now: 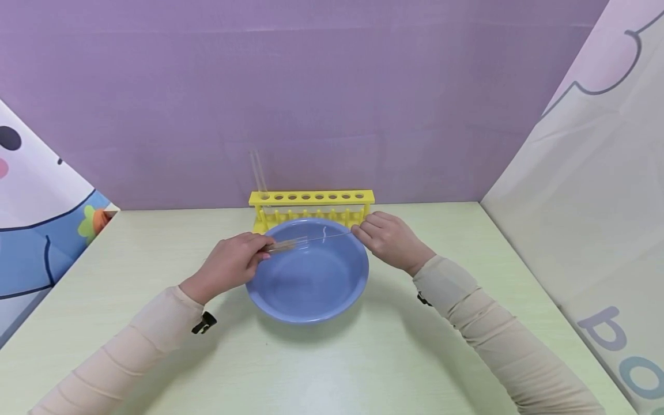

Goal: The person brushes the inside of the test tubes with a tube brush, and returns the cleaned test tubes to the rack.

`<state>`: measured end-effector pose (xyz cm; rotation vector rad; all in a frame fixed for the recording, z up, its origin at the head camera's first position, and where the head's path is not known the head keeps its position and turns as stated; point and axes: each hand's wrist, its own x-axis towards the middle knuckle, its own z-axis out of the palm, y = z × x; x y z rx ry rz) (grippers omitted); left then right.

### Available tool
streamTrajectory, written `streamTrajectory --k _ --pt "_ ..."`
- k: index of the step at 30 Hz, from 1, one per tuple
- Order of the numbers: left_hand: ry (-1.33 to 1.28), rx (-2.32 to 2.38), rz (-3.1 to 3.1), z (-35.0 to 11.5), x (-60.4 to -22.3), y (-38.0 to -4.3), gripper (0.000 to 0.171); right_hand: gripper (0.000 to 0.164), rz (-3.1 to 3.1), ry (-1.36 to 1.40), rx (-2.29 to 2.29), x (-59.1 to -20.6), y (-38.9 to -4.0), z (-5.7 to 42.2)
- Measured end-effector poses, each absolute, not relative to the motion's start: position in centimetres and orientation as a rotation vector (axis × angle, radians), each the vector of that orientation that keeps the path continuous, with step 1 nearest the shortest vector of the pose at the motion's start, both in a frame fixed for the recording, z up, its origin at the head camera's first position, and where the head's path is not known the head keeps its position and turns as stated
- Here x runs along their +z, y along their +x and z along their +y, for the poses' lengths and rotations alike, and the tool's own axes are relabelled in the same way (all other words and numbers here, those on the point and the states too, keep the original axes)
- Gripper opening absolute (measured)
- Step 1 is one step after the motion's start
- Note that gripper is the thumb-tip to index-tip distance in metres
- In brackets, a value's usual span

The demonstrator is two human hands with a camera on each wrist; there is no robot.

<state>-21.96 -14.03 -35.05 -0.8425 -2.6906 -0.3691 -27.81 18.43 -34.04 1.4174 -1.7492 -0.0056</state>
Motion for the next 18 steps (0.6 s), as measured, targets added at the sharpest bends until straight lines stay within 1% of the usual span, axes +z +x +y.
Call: streamTrajectory --k 11,18 --pt "-0.852 -0.376 -2.679 -14.60 -35.23 -21.91 0.015 0.028 -1.757 1.422 -0.003 -33.91 -27.83 19.01" --pt "-0.860 -0.376 -2.671 -14.87 -35.35 -22.04 0.016 0.031 -1.747 1.415 -0.011 -33.75 -27.97 19.31"
